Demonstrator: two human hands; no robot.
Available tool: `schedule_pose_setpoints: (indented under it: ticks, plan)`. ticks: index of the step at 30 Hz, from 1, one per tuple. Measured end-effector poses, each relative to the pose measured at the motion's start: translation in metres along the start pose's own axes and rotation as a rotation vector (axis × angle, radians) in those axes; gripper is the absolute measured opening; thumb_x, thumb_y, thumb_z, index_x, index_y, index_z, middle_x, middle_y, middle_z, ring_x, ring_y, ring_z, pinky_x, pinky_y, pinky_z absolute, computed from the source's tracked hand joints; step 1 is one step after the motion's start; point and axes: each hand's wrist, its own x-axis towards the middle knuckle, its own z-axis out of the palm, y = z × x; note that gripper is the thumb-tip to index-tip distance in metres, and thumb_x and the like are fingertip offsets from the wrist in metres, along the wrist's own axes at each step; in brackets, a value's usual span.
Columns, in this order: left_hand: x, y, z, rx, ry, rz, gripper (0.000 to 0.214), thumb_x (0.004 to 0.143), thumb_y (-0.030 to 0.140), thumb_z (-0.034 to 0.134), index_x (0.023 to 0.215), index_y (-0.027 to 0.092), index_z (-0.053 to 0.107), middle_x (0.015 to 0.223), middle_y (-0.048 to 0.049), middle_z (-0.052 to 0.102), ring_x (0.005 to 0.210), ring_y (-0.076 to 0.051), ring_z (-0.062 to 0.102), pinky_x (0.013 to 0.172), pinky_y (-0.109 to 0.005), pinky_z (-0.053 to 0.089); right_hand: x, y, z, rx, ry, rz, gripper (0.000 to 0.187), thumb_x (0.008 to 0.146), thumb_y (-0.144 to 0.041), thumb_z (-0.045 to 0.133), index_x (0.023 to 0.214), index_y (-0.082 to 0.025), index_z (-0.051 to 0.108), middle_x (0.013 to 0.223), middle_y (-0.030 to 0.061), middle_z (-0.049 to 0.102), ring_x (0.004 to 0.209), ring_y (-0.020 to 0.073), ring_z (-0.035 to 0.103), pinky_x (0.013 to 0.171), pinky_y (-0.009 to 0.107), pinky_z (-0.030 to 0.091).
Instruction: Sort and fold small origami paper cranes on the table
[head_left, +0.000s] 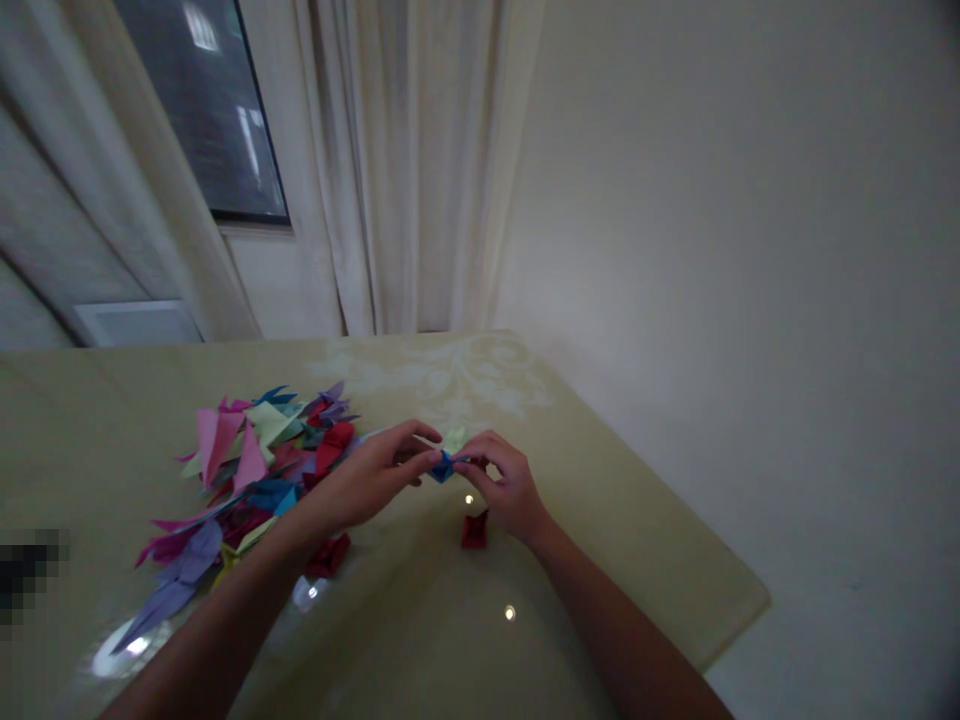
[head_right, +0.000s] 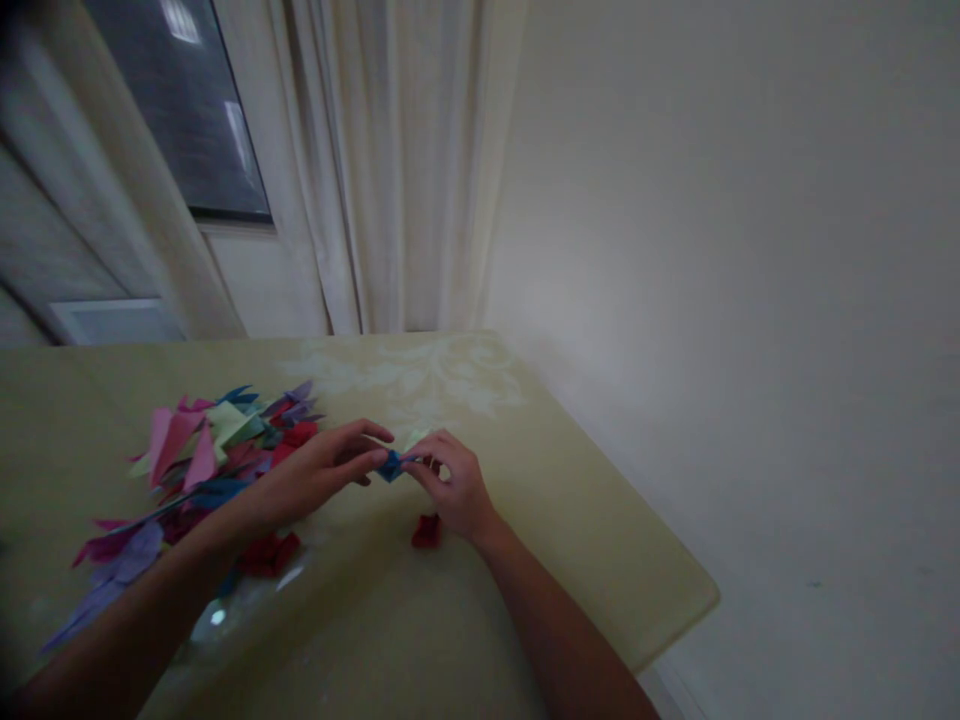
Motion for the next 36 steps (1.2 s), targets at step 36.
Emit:
schedule_pose_setpoints:
  ticks: [36]
  plan:
    - [-0.005, -0.003, 0.011, 1.022, -0.051, -0.011, 0.034, 0.097, 0.008, 0.046, 0.107, 0.019, 0.076, 0.109, -0.0133, 0.077, 0.107, -0.029, 0.072, 0.094, -0.043, 0.050, 0.015, 0.052, -0.051, 0.035, 0.239, 0.277, 0.027, 0.083, -0.044, 0.078, 0.091, -0.019, 0.076, 0.080, 0.0056, 0.077, 0.075, 0.0207, 0.071, 0.072, 0.033, 0.056]
